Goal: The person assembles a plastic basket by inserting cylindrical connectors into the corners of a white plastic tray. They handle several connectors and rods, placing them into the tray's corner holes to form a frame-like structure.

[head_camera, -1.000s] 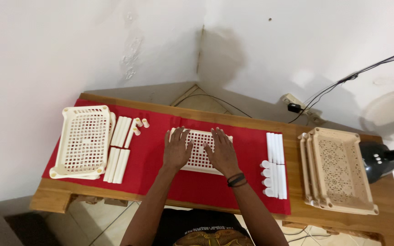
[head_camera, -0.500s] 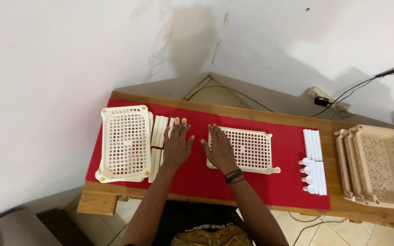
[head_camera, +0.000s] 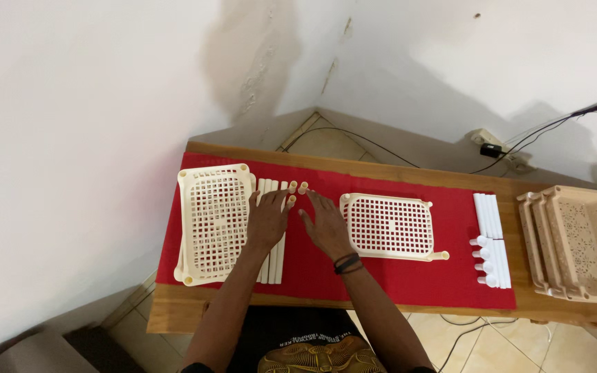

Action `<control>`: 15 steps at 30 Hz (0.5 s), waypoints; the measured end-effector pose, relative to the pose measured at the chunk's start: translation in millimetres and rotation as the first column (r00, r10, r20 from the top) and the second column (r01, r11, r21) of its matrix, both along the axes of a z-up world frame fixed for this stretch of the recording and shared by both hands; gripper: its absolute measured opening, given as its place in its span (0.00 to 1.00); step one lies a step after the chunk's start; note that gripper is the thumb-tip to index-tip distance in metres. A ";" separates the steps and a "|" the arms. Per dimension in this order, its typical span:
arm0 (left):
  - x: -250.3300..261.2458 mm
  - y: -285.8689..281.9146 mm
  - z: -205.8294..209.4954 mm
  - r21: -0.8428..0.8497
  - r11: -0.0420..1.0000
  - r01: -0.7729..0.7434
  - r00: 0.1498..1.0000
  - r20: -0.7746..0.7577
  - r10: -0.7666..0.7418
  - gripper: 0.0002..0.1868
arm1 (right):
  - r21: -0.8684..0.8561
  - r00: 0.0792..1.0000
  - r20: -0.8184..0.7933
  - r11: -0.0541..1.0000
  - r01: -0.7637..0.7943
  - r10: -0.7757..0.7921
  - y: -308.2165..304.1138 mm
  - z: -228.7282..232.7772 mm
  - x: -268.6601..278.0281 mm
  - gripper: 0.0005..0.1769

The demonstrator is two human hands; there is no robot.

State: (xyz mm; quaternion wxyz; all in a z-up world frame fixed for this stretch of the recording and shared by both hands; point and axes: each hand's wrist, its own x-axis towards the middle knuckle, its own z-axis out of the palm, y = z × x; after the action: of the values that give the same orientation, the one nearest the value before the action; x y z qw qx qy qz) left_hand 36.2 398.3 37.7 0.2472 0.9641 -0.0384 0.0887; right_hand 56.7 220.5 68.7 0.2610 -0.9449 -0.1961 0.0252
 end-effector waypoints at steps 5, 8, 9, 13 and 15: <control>12.0 4.6 -7.3 0.037 0.999 0.019 1.000 -0.023 -0.018 0.19 | 0.026 1.000 -0.002 1.000 0.002 -0.002 9.0 -8.4 9.0 0.28; 11.6 3.8 -16.0 0.039 0.998 0.045 0.999 -0.016 -0.044 0.18 | 0.001 1.000 0.016 1.000 -0.002 0.002 13.1 -21.9 11.9 0.27; 13.4 5.5 -17.7 0.038 0.998 0.051 0.999 -0.006 -0.051 0.19 | 0.003 1.000 -0.016 1.000 0.007 -0.007 15.1 -25.2 14.5 0.26; 22.1 6.0 -24.1 0.053 0.995 0.082 0.997 -0.011 -0.082 0.19 | 0.020 0.993 -0.106 0.999 0.049 -0.046 21.7 -37.2 18.6 0.24; 23.5 4.3 -27.4 0.048 0.995 0.092 0.995 -0.041 -0.090 0.17 | 0.022 0.993 -0.107 0.998 0.056 -0.053 23.2 -41.8 18.7 0.23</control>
State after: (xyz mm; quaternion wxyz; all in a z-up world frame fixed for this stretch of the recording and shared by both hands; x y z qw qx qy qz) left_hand 59.7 402.6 10.3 0.2277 0.9688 -0.0795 0.0577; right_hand 75.4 243.6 27.0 0.2833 -0.9439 -0.1562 0.0660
